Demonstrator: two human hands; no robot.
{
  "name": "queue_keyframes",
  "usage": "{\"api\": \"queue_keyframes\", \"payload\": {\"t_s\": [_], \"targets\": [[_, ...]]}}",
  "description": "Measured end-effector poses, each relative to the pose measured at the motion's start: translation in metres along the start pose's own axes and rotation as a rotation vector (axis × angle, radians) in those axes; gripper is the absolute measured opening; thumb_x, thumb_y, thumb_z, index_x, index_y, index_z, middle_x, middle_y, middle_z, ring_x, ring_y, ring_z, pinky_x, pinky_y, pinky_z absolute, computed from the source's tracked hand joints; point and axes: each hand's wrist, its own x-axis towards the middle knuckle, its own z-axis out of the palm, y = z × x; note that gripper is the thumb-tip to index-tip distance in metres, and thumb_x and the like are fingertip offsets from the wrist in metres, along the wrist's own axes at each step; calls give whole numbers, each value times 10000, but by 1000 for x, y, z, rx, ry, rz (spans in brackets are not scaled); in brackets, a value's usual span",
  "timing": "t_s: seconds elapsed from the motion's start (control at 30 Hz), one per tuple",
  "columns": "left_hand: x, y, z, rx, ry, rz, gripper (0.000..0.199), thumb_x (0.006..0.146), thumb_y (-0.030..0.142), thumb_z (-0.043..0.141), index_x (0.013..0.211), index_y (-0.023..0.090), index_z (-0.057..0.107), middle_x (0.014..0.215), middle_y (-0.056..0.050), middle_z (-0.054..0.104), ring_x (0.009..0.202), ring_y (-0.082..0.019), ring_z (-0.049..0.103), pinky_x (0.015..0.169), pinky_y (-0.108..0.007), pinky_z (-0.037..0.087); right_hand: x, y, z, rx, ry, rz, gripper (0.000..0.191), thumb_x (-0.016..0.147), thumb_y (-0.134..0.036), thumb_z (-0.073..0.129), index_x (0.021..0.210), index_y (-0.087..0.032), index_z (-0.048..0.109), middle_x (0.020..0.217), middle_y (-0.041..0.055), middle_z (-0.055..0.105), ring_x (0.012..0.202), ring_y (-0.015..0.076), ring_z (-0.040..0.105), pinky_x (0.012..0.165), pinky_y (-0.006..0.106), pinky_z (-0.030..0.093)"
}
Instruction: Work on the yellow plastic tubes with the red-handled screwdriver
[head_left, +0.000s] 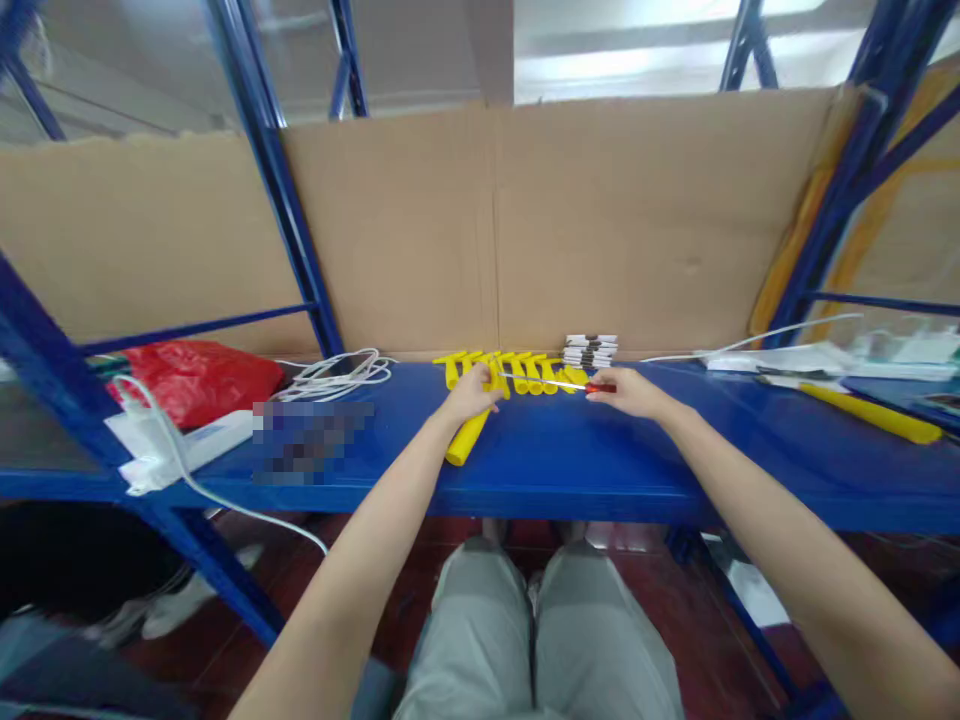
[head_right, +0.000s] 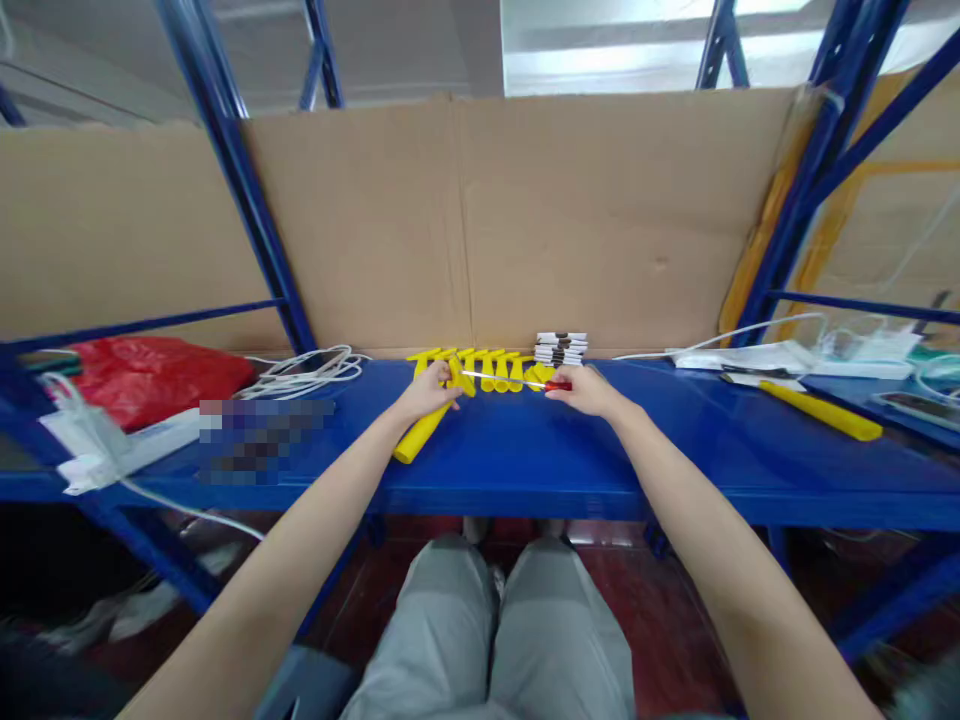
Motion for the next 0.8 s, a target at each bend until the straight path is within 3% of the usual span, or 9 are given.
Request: {"api": "queue_keyframes", "payload": {"t_s": [0.27,0.53,0.8], "targets": [[5,-11,-2,12,-1,31,291,734,-21,630,858,161,442,1032,-65,637,492,-45,602,490,-202,532,-1,-14,-8,-166,57,-21,79,796,-283,618,779,-207,608,803,69,713,736,214,650,659,286,459],[9,-15,-2,-15,9,27,305,722,-44,624,865,163,452,974,-48,639,569,-73,636,516,-205,543,-4,-30,-12,-363,40,-42,67,819,-259,575,783,-203,566,776,82,693,692,199,621,612,263,393],[8,-16,-3,19,-9,41,282,737,-36,608,851,165,446,1015,-54,634,570,-63,630,523,-206,550,-5,-39,-12,-537,-11,71,133,824,-282,567,923,-200,603,825,79,722,727,217,647,605,262,372]]}}
